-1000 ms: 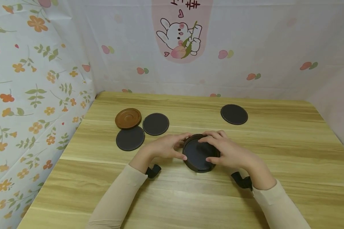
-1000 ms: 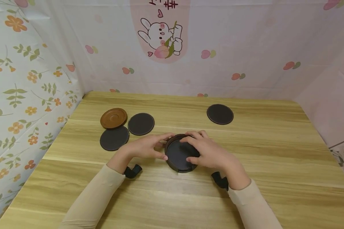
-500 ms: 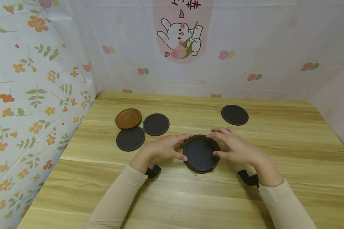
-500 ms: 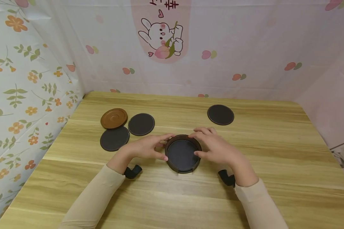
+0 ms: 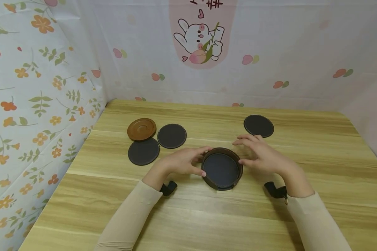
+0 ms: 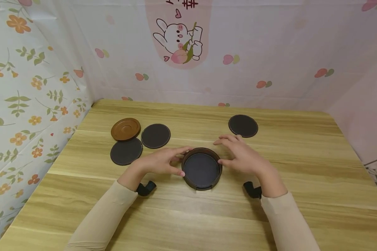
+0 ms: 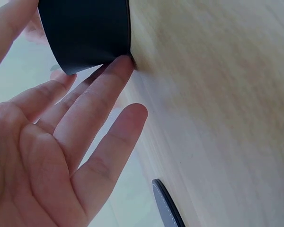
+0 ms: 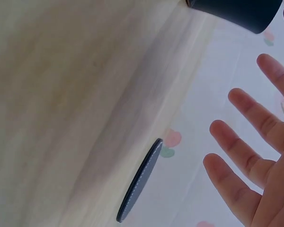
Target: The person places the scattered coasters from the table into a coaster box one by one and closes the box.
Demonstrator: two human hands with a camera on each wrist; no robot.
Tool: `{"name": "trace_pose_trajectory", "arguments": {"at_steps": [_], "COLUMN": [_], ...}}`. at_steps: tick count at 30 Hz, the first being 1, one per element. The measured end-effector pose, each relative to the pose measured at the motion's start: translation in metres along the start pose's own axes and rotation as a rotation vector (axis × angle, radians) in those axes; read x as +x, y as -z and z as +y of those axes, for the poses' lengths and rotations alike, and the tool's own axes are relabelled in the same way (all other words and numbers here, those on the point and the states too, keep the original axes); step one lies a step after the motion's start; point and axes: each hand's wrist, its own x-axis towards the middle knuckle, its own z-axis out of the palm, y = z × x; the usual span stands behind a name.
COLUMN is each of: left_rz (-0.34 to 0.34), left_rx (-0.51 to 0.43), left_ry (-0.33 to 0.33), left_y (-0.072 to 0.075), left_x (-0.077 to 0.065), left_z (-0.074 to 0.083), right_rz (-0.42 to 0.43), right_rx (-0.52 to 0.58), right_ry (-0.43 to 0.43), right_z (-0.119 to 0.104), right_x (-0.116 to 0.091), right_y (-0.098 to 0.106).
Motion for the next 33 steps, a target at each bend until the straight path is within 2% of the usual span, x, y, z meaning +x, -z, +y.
{"name": "trace_pose_trajectory", "arguments": {"at_steps": [12, 27, 33], "left_rz": [-0.002, 0.001, 0.003], "left_rx": [0.009, 0.013, 0.027], "left_ry": [-0.004, -0.005, -0.006], "left_y": [0.000, 0.000, 0.000], "left_x": [-0.001, -0.001, 0.000], "left_z": [0.001, 0.001, -0.001], "right_rz": [-0.010, -0.029, 0.021], "right_rx": [0.011, 0.046, 0.036], "right_ry": [-0.081, -0.101, -0.099], "right_z": [0.014, 0.049, 0.065], "right_x": [0.011, 0.022, 0.029], "right_y": [0.020, 0.029, 0.034]}}
